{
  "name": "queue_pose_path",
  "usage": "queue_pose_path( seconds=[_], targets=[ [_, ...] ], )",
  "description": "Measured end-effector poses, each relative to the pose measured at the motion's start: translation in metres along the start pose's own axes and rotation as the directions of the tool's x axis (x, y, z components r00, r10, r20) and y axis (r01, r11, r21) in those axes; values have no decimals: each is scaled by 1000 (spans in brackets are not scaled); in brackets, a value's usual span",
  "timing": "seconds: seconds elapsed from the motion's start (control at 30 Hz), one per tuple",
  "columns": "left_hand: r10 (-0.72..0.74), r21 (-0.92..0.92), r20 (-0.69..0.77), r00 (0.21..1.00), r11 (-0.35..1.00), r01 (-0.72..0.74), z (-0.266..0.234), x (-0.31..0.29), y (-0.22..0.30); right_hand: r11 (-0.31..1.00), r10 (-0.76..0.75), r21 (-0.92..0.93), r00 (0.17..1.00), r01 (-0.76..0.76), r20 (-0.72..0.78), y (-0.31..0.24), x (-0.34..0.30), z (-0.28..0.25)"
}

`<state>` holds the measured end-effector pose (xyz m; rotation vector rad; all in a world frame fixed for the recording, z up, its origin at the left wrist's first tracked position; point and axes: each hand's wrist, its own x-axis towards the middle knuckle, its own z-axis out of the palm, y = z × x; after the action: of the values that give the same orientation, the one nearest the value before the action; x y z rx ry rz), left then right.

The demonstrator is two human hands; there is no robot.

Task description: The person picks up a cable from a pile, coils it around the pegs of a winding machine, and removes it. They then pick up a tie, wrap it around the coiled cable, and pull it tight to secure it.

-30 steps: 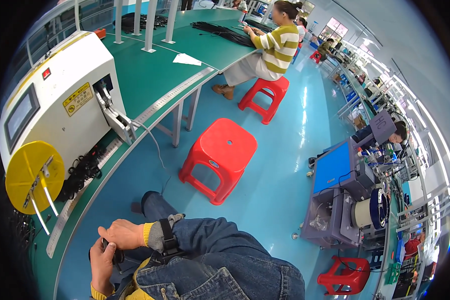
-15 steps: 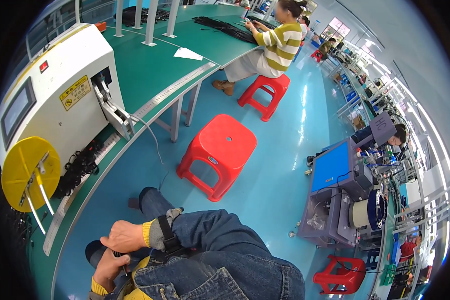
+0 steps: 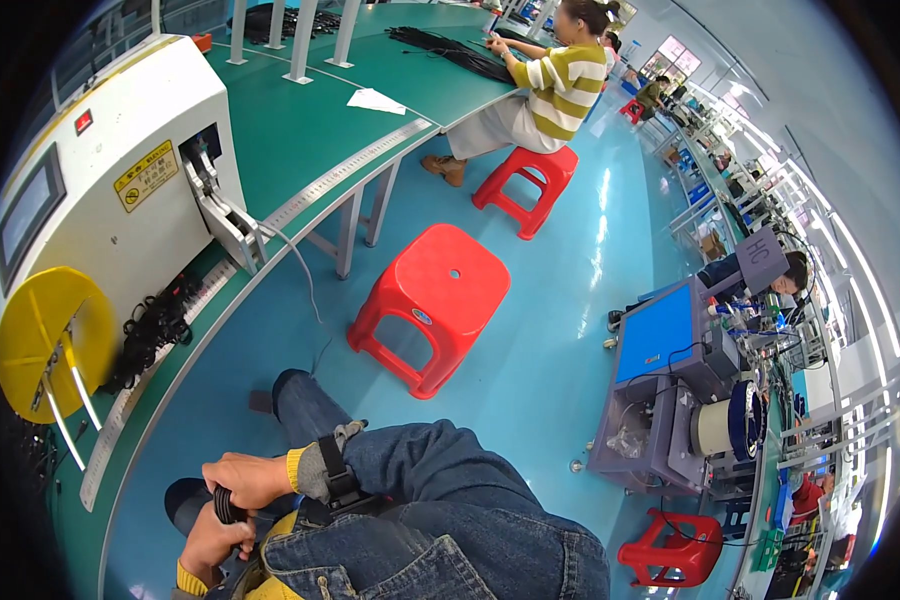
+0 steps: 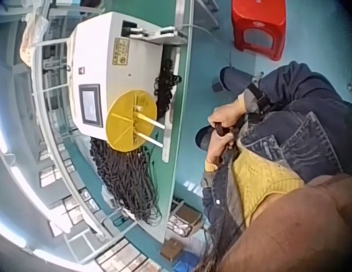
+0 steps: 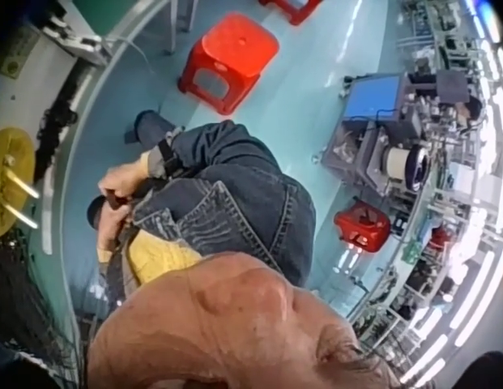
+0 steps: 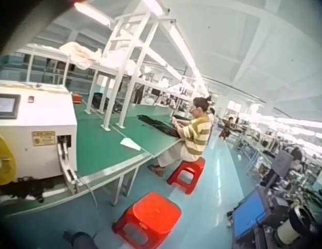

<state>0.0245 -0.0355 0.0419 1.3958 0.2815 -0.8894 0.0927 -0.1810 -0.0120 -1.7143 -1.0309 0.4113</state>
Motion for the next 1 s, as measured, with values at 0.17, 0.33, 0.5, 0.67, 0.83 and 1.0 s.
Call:
queue_pose_path(
  seconds=[0.17,0.33,0.5,0.67,0.83,1.0],
  targets=[
    [-92,118,-58,994,988,98,11,2,9,922,-71,-376,994,99,86,-10,-4,-13],
    [-52,213,-183,982,973,91,9,13,-2,801,-163,-566,981,195,106,-7,-2,-7],
    [220,144,41,975,964,-224,15,2,5,871,-110,-472,991,135,81,-9,-1,-3],
    [126,267,26,992,955,-128,11,-11,7,963,-198,-183,980,198,16,-3,0,8],
    [-23,153,-107,994,988,39,-1,6,-6,930,-51,-363,998,63,41,-9,0,1],
    [68,140,-134,989,989,-49,1,25,-18,843,-127,-519,990,138,57,-4,0,-3]
  ],
)
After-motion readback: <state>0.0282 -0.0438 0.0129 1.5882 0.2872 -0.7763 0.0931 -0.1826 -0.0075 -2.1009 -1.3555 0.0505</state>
